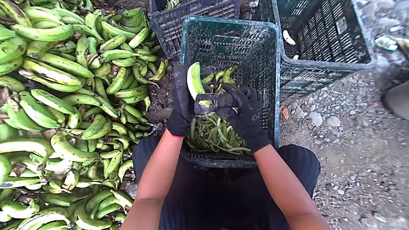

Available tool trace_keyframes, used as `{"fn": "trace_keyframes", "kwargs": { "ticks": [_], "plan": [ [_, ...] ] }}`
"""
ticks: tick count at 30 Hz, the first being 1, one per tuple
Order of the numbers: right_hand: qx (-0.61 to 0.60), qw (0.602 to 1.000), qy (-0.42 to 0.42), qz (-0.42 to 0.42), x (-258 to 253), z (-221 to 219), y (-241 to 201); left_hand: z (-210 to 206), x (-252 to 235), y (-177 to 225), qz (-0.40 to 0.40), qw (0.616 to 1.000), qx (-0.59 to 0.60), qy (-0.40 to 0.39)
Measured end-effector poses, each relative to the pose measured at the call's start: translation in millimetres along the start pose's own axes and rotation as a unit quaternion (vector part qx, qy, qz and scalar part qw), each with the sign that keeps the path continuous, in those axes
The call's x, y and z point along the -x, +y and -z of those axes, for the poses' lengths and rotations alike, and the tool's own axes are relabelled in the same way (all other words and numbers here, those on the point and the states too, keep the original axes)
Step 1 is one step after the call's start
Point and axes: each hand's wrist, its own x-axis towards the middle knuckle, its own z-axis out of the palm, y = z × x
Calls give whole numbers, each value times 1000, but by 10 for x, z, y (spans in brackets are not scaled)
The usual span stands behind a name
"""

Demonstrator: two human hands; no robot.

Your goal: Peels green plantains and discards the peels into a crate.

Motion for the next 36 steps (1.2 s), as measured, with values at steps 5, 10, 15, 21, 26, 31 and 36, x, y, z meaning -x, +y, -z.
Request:
{"fn": "trace_keyframes", "kwargs": {
  "ticks": [5, 10, 15, 21, 26, 31, 36],
  "plan": [
    [3, 999, -31, 31, 35, 12, -29, 106, -10, -24, 90, 994, 60, 24],
    [29, 998, -45, 22, 31, 47, -63, 56, 30, 14, 124, 991, 26, 40],
    [-100, 959, -191, -186, -40, 40, -54, -12, 80, -224, 9, 973, -228, 45],
    [-267, 888, -172, -332, -36, 14, 16, -194, 274, -165, -38, 926, -367, -82],
    [-225, 929, -173, -240, -44, 191, 33, -141, 128, -111, 53, 994, -98, 2],
    [-50, 985, -164, 3, 14, 198, 102, 15, 97, -48, 111, 994, -20, 11],
    [-38, 987, -153, 37, 0, 180, 104, 101, 97, -92, 113, 993, -23, 39]
  ]
}}
